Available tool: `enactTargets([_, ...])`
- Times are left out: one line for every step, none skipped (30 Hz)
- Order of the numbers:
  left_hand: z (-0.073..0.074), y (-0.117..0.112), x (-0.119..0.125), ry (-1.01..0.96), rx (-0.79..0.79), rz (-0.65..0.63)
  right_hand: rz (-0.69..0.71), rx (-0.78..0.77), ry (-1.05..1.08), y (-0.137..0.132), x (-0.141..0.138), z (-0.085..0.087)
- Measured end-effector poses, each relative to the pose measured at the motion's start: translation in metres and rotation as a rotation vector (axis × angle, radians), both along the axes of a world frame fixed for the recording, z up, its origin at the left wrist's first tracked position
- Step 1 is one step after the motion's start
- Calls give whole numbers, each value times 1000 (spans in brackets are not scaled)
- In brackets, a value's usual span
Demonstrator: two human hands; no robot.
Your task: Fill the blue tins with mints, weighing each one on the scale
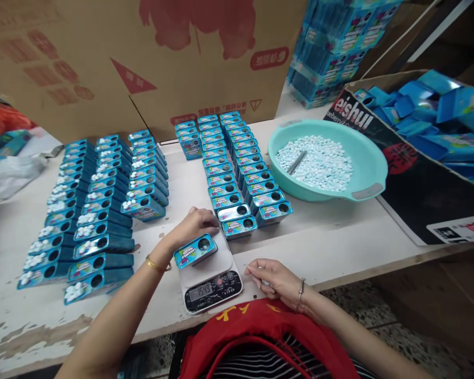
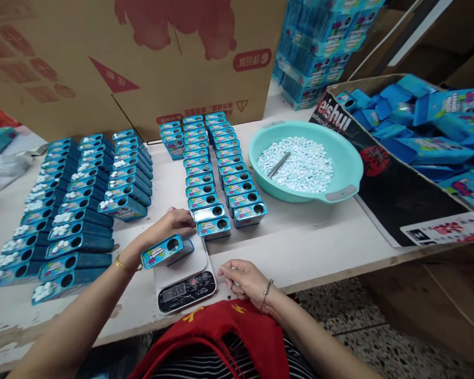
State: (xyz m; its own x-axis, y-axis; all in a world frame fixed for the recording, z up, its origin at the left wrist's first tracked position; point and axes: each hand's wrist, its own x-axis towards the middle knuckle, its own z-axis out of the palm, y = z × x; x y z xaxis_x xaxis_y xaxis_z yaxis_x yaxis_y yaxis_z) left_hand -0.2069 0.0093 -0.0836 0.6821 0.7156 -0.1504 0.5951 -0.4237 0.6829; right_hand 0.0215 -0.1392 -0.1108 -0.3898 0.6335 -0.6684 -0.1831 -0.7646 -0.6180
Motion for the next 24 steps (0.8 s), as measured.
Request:
enactTargets([6,-3,-6,-27,22,33,1,-4,2,1,0,-1])
enactTargets([15,-7,-12,-64,46,72,5,-10,5,1,1,-1])
enactTargets([25,-13,-19,-106,73,112,10,-16,7,1,1,-2])
enactTargets([36,-19,-24,-144,101,141,16,-22,8,2,1,-2])
enactTargets([48,-27,-29,-165,126,151,23,-28,9,2,1,-3])
enactTargets([59,-35,-31,-167,151,141,30,-33,10,1,1,-4])
enactTargets([69,-43,-31,-147,175,119,37,-38,11,1,1,-5])
enactTargets([77,-52,-30,-104,205,94,43,-43,14,1,1,-5])
enactTargets([82,-59,-27,-41,248,77,47,-47,16,0,1,-6])
enactTargets([85,-67,-23,33,304,75,48,-51,19,-1,1,-7])
enactTargets([86,-73,-19,115,366,87,46,-52,22,-1,1,-7])
enactTargets([86,-79,-17,195,423,103,45,-53,26,-2,1,-7])
enactTargets([85,-84,-15,263,466,115,42,-53,29,-2,1,-7])
enactTargets([83,-88,-16,312,486,113,39,-54,31,-2,1,-7])
enactTargets([82,-89,-18,350,482,97,36,-57,30,-2,1,-7])
enactTargets([81,-87,-21,376,466,75,31,-60,27,-2,1,-8])
enactTargets([81,-81,-26,395,453,60,27,-65,23,-2,1,-9])
enactTargets([82,-71,-32,406,456,65,23,-67,18,-1,0,-10])
enactTargets([84,-57,-37,417,474,89,21,-67,16,0,0,-11])
enactTargets([86,-39,-42,427,507,126,22,-64,17,0,0,-13])
enactTargets([88,-18,-46,440,551,171,22,-58,24,1,-1,-15])
enactTargets([89,5,-48,458,592,210,25,-52,34,2,-1,-17])
enactTargets([89,30,-49,481,623,231,27,-42,45,2,-2,-20])
enactTargets([86,55,-49,511,637,247,31,-34,56,3,-2,-22])
